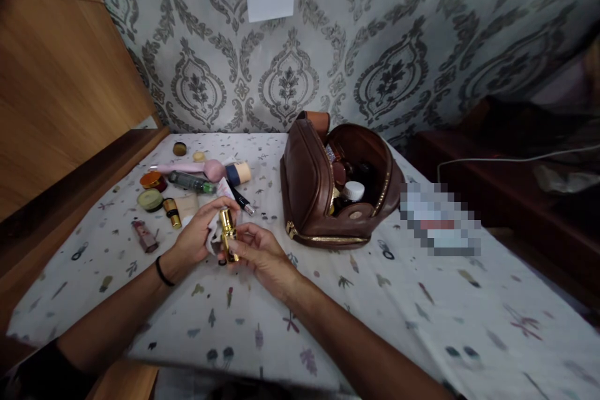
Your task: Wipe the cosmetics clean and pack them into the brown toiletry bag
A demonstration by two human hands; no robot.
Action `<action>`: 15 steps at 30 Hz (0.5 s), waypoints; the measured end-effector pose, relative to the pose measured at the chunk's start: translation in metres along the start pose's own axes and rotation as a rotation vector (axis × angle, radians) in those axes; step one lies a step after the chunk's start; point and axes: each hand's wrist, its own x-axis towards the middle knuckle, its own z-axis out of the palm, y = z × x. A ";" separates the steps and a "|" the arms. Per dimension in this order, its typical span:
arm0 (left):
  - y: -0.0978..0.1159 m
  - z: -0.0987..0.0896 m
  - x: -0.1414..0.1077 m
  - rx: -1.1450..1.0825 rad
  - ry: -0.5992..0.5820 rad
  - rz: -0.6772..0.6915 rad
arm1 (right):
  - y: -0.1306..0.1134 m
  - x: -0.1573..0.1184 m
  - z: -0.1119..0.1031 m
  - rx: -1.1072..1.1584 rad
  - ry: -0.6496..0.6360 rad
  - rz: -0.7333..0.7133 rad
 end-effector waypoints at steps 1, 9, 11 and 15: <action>-0.002 0.001 0.000 0.036 -0.006 0.032 | -0.001 0.000 0.000 0.019 0.016 -0.014; -0.002 0.004 -0.006 0.255 -0.129 0.192 | -0.002 0.003 -0.008 0.093 0.148 -0.083; 0.001 0.003 -0.007 0.304 -0.141 0.240 | -0.001 0.004 -0.010 0.087 0.159 -0.082; -0.001 0.003 -0.007 0.376 -0.057 0.322 | 0.001 0.005 -0.009 0.056 0.145 -0.082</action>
